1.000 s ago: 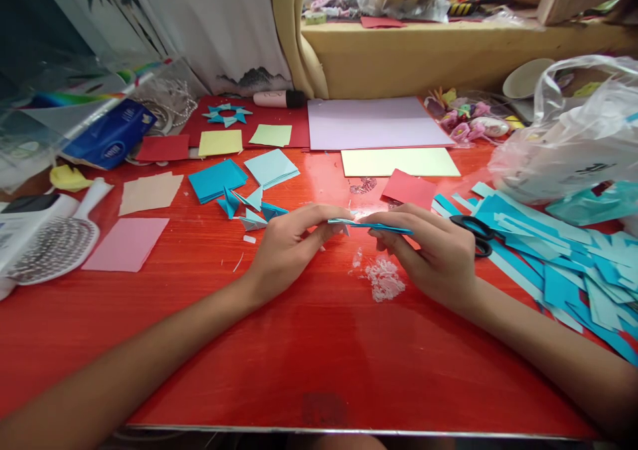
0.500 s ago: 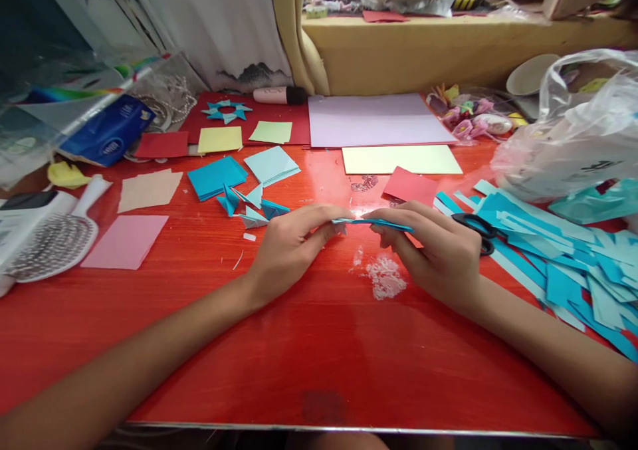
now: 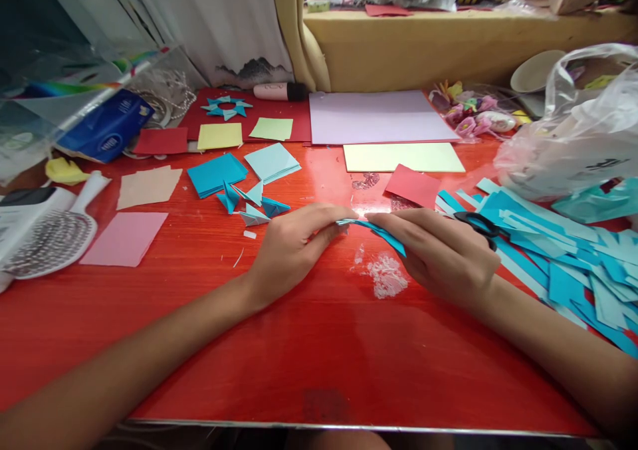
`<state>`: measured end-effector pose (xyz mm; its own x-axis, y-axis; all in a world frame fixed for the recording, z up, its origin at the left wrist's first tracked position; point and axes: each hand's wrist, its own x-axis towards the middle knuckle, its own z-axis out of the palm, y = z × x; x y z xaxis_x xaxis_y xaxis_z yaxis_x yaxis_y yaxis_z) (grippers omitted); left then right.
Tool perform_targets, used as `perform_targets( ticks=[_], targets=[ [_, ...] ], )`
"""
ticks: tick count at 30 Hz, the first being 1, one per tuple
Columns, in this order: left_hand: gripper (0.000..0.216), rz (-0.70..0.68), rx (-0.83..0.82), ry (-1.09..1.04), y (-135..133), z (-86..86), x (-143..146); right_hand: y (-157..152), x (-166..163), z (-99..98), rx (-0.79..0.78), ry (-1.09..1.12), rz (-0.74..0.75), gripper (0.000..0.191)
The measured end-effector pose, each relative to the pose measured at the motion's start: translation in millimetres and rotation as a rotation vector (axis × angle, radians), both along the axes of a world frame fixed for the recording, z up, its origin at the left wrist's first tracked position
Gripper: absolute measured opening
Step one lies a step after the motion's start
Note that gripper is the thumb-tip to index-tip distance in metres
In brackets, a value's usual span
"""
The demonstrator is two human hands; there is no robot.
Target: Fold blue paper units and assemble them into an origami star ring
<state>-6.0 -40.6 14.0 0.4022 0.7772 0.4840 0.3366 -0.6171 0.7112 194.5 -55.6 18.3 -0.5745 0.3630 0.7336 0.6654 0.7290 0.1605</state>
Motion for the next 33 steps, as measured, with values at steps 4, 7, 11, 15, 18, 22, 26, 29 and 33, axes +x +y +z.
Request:
perform_targets(
  ticks=[4,7,11,15,18,22,26,29,33],
  targets=[
    [0.019,0.009,0.003,0.003,0,-0.8,0,0,-1,0.0,0.002,-0.004,0.004,0.031],
    [0.019,0.001,0.015,0.013,1,-1.4,0,1,0,0.3,-0.017,-0.012,0.027,0.03],
    [0.019,-0.016,0.053,0.032,1,-2.1,0,1,-1,-0.5,-0.013,0.003,0.038,0.026],
    [0.019,0.014,0.087,0.047,-1,-1.6,1,2,-5,-1.6,-0.164,0.061,0.004,0.019],
    [0.016,0.112,0.126,0.041,-3,-0.3,2,4,-9,-0.5,-0.428,0.183,-0.007,0.019],
    [0.015,0.148,0.004,0.008,-2,1.9,2,4,-13,1.8,-0.893,0.361,0.037,0.034],
    [0.024,0.116,-0.182,-0.024,-2,3.3,1,-2,-18,-1.3,-1.11,0.494,0.01,0.039],
    [0.026,0.09,-0.261,-0.033,-3,3.4,1,-7,-22,-6.7,-1.194,0.566,-0.001,0.04],
    [0.028,0.087,-0.313,-0.051,-3,2.5,2,-10,-27,-11.5,-1.298,0.665,-0.018,0.041]
  ],
)
